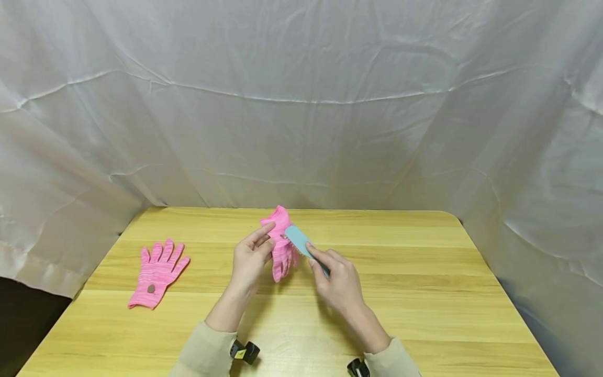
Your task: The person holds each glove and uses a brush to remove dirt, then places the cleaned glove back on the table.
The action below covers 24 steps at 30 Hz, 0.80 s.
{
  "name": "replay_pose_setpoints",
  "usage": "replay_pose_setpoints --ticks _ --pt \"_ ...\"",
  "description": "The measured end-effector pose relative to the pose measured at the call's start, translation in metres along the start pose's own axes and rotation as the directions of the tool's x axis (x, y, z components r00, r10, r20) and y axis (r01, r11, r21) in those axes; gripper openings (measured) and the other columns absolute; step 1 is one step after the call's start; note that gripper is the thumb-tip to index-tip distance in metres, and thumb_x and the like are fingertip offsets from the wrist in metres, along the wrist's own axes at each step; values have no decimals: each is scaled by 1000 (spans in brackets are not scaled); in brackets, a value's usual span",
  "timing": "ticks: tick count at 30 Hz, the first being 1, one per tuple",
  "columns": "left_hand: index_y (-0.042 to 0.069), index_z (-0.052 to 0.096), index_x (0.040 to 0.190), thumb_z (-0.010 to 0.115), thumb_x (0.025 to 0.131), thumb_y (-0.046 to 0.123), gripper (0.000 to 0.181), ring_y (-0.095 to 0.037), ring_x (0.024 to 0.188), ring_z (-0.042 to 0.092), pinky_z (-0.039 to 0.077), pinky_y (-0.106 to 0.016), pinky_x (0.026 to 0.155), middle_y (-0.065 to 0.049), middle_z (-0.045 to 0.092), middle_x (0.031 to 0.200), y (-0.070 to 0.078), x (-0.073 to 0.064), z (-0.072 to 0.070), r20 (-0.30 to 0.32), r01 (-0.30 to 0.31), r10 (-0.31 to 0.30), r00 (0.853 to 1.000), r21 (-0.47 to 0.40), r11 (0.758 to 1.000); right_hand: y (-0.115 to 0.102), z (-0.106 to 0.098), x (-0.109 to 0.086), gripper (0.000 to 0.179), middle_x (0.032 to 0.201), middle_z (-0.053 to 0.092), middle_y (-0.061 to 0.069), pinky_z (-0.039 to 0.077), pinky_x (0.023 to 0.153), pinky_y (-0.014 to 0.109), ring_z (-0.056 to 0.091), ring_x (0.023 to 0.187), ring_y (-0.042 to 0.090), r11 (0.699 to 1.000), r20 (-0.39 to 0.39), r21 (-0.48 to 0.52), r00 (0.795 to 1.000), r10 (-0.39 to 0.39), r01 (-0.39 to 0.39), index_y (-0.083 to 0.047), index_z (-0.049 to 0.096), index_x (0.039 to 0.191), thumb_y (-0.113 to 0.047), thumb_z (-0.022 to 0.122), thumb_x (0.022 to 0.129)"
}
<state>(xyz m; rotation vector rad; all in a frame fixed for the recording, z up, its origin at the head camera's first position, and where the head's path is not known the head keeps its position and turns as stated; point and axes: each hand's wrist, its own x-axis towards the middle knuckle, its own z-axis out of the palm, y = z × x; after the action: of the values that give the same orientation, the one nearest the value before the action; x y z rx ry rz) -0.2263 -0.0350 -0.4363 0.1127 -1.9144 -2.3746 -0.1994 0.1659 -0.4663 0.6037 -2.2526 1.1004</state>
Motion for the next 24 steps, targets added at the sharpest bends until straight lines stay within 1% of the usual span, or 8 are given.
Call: replay_pose_setpoints --ticks 7,17,24 --pt "3 67 136 58 98 -7 41 -16 99 64 59 -22 82 -21 65 129 0 0 0 -3 -4 4 1000 5 1000 -1 -1 1 40 83 71 1 34 43 15 39 55 -1 1000 0 2 1000 -1 1 -3 74 126 5 77 87" --pt "3 67 136 58 96 -7 41 -19 106 65 60 -24 85 -21 64 134 0 1 -1 -10 -9 9 1000 -11 1000 -1 0 1 40 81 70 0 34 44 14 39 56 0 1000 -19 13 1000 -11 11 -2 74 126 6 77 86" --pt "2 67 135 57 95 -8 43 -18 104 66 60 -23 83 -22 66 131 1 1 -1 -26 -15 15 1000 -11 1000 -2 0 0 41 80 68 0 34 42 14 38 55 0 999 -24 41 1000 -1 2 -2 73 127 7 75 87"
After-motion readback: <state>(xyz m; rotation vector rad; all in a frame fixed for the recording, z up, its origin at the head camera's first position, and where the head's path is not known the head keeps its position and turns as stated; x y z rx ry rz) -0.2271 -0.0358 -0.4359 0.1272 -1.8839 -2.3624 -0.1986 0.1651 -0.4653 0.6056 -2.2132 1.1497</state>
